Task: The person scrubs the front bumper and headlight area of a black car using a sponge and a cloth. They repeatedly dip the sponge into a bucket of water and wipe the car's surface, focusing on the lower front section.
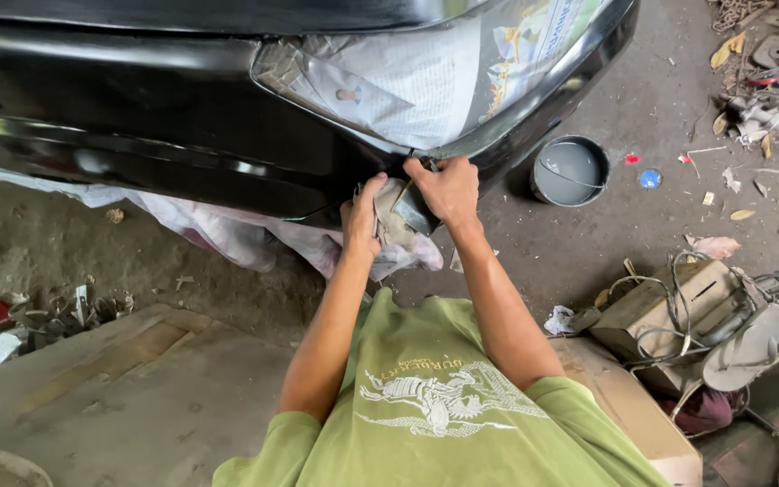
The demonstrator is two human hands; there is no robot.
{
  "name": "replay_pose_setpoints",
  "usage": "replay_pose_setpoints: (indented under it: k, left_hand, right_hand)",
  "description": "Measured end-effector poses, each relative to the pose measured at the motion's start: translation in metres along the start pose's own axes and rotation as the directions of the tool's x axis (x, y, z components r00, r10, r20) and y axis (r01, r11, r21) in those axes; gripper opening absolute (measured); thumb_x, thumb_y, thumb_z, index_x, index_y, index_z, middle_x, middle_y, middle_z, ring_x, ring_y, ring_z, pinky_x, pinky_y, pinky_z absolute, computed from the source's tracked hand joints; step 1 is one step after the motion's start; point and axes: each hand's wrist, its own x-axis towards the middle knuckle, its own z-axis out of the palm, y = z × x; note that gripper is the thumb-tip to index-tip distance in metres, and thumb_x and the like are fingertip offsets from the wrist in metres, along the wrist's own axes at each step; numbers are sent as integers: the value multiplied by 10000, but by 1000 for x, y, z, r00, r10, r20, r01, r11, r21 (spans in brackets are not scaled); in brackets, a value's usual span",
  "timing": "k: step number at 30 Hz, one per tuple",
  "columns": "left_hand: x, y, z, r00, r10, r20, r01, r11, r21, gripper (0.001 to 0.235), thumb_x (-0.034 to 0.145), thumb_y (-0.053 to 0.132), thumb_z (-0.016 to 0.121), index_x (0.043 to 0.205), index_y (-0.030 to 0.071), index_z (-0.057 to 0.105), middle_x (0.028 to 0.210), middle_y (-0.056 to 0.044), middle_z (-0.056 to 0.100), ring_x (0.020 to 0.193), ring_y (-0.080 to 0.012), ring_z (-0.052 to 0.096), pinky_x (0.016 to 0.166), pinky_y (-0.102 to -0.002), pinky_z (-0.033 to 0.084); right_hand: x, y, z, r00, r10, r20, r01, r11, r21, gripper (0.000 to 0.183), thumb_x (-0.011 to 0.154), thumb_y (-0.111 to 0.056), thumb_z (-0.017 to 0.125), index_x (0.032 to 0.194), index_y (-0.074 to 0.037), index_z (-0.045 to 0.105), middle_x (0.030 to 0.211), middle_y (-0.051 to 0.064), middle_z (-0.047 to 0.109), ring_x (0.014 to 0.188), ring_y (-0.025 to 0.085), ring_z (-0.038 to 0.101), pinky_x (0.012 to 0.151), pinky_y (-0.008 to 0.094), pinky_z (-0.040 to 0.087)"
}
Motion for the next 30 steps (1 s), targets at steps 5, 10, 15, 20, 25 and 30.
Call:
replay_pose_setpoints:
  k: [5,10,15,20,25,30]
  left_hand:
    - [-1,0,-4,1000,-6,-3,6,1000,18,571,704,272,869,1108,-47,623,1013,-157,724,863,-251,729,747,-411,610]
    - [-11,3,-22,985,-17,173,-21,976,215,546,757,375,863,1112,-12,713,1028,-115,744,860,-210,729,729,-361,594]
    - [-20,11,-68,966,-88,244,-21,910,414,491,772,371,866,1113,44,734,1030,-55,758,882,-159,729,754,-312,587]
    - [-8,36,-112,908,-234,349,8,840,542,439,796,329,854,1095,31,734,993,-58,764,844,-161,728,740,-315,587]
    - [18,85,-141,808,-382,448,27,784,620,372,830,280,823,1080,21,730,965,-47,754,810,-144,714,714,-316,584]
    - [50,146,-187,682,-477,554,-29,740,672,340,861,255,804,1086,10,737,967,-42,756,820,-126,703,731,-293,569]
  right_hand:
    - [1,10,0,1000,1,-24,0,999,32,578,673,-495,747,603,71,655,567,219,646,552,333,677,634,429,550]
    - [-2,71,-17,918,-218,331,31,872,488,390,902,-340,790,987,40,770,863,71,733,818,142,603,756,343,494]
    - [-19,185,-35,899,-15,438,-347,585,733,411,909,-93,722,1281,63,641,1119,118,721,1003,219,690,912,363,563]
    - [-33,211,-29,951,216,220,-289,373,882,409,936,-88,660,1325,32,622,1181,124,716,1051,219,704,960,358,563]
    - [-13,170,34,858,124,-498,339,591,732,462,1076,-141,618,1480,73,551,1399,105,653,1250,151,625,1081,267,471]
    - [-75,9,190,823,105,-559,157,903,400,603,1148,-230,387,1662,20,191,1505,340,171,1348,441,158,1084,449,197]
